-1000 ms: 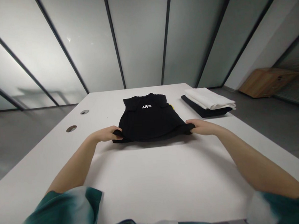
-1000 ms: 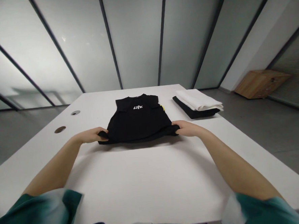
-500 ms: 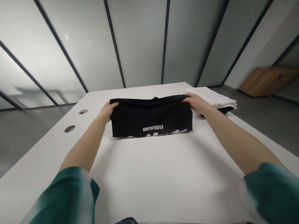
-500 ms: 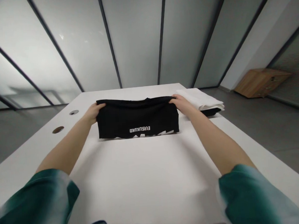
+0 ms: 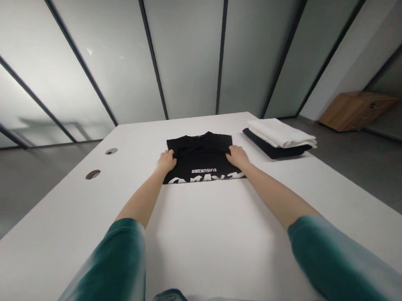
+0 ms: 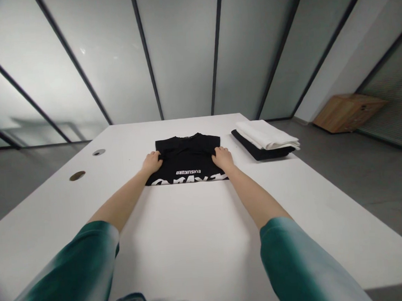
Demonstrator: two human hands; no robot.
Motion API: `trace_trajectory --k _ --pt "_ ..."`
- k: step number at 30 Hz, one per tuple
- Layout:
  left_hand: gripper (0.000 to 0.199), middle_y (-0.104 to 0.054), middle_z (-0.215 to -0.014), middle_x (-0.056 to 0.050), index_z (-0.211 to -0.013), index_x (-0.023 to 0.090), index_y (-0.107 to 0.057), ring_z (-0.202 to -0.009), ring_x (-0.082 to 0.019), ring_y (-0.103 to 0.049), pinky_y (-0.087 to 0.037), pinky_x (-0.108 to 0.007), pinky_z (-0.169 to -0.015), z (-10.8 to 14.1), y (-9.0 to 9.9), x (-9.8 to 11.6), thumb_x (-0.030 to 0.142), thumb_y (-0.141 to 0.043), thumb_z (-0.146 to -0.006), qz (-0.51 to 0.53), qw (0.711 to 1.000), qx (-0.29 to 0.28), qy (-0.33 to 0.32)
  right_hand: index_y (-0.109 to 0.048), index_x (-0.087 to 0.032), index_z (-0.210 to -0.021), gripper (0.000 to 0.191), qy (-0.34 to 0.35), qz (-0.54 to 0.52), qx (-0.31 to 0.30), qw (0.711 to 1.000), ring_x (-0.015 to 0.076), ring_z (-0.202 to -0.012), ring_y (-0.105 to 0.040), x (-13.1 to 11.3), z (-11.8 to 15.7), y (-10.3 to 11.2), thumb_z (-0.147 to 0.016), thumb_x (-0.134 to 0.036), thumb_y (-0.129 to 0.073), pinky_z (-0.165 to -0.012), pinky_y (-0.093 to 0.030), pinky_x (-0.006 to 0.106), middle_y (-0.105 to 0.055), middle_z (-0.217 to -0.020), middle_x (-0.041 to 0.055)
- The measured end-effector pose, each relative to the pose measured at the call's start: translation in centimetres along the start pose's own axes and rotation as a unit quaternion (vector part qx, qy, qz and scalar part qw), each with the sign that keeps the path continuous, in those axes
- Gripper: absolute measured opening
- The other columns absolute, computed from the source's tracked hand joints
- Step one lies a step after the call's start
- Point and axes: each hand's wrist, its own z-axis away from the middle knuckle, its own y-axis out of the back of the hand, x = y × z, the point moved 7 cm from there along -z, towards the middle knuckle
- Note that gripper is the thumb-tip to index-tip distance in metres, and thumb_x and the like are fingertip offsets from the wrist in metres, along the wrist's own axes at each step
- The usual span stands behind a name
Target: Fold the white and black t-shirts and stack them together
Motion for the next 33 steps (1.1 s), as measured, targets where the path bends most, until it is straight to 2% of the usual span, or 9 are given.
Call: trace_trajectory --k 5,12,15,17,21,25,28,30,33 --pt "0.031 -0.064 -0.122 -0.016 -0.117 0.016 -0.060 -0.113 -0.028 -0.064 -0.049 -0.036 -0.097 1.0 0.4 0.0 0.015 -0.048 -0.088 0.014 0.999 -0.022 -0.043 -0.062 -0.012 -0.112 0.025 0.048 0.015 -0.008 0.999 0.0312 -0.114 -0.055 -0.3 1.3 0.6 -0.097 -0.024 -0.046 -0.097 -0.043 0.038 -0.062 -0.122 0.0194" --pt "0.028 -0.070 -0.111 -0.012 -0.106 0.018 -0.064 -0.107 -0.029 -0.066 -0.049 -0.038 -0.094 4.9 1.0 -0.7 0.015 -0.054 -0.080 0.040 0.991 -0.061 -0.115 -0.064 -0.014 -0.110 0.023 0.119 0.004 -0.027 0.992 0.0284 -0.107 -0.058 0.8 4.7 0.7 -0.094 -0.025 -0.052 -0.093 -0.044 0.035 -0.065 -0.115 0.0167" --pt "0.024 -0.073 -0.104 -0.009 -0.100 0.020 -0.067 -0.102 -0.028 -0.067 -0.050 -0.037 -0.091 5.7 1.7 -1.4 0.020 -0.055 -0.079 0.099 0.981 -0.103 -0.135 -0.066 -0.015 -0.105 0.021 0.139 -0.031 -0.054 0.988 0.0272 -0.103 -0.060 1.3 4.9 1.2 -0.091 -0.025 -0.054 -0.090 -0.044 0.034 -0.067 -0.111 0.0155" --pt "0.020 -0.074 -0.102 -0.006 -0.094 0.022 -0.069 -0.101 -0.027 -0.068 -0.050 -0.036 -0.091 5.4 2.7 -2.3 0.025 -0.058 -0.077 0.164 0.973 -0.101 -0.130 -0.067 -0.016 -0.097 0.017 0.123 -0.081 -0.056 0.987 0.0260 -0.100 -0.061 2.0 4.2 2.2 -0.089 -0.024 -0.053 -0.088 -0.044 0.032 -0.069 -0.106 0.0140" --pt "0.020 -0.075 -0.090 -0.007 -0.083 0.019 -0.070 -0.095 -0.029 -0.069 -0.053 -0.037 -0.086 3.1 4.4 -5.8 0.035 -0.064 -0.073 0.311 0.950 -0.023 -0.006 -0.063 -0.019 -0.080 0.011 0.021 -0.241 -0.017 0.970 0.0220 -0.086 -0.060 4.4 1.4 4.3 -0.083 -0.025 -0.054 -0.074 -0.043 0.029 -0.068 -0.088 0.0065" --pt "0.029 -0.075 -0.084 -0.007 -0.087 0.015 -0.071 -0.084 -0.025 -0.071 -0.055 -0.035 -0.075 0.8 3.1 -8.3 0.035 -0.072 -0.066 0.532 0.838 -0.010 0.121 -0.058 -0.021 -0.073 0.004 -0.062 -0.393 0.000 0.917 0.0184 -0.073 -0.055 5.4 -1.3 4.0 -0.073 -0.024 -0.056 -0.062 -0.038 0.027 -0.060 -0.071 0.0001" --pt "0.023 -0.075 -0.078 -0.008 -0.082 0.015 -0.070 -0.078 -0.023 -0.071 -0.056 -0.033 -0.070 -0.4 1.7 -8.8 0.026 -0.076 -0.063 0.605 0.774 -0.006 0.188 -0.058 -0.020 -0.076 0.009 -0.120 -0.440 0.020 0.890 0.0183 -0.072 -0.056 5.4 -3.2 2.9 -0.067 -0.019 -0.057 -0.063 -0.040 0.027 -0.059 -0.070 0.0003" --pt "0.016 -0.073 -0.074 -0.008 -0.076 0.015 -0.068 -0.075 -0.023 -0.071 -0.057 -0.032 -0.069 -1.0 1.0 -8.8 0.021 -0.075 -0.063 0.612 0.760 0.001 0.218 -0.060 -0.020 -0.086 0.021 -0.167 -0.438 0.030 0.883 0.0192 -0.073 -0.057 5.5 -4.3 2.1 -0.065 -0.016 -0.060 -0.065 -0.043 0.027 -0.060 -0.074 0.0010" --pt "0.009 -0.070 -0.070 -0.006 -0.073 0.016 -0.065 -0.073 -0.022 -0.070 -0.056 -0.031 -0.068 -1.6 0.4 -8.9 0.017 -0.071 -0.067 0.566 0.786 0.012 0.247 -0.060 -0.019 -0.105 0.044 -0.214 -0.389 0.039 0.895 0.0197 -0.072 -0.057 5.7 -5.6 0.9 -0.062 -0.013 -0.063 -0.066 -0.045 0.028 -0.061 -0.077 0.0015"
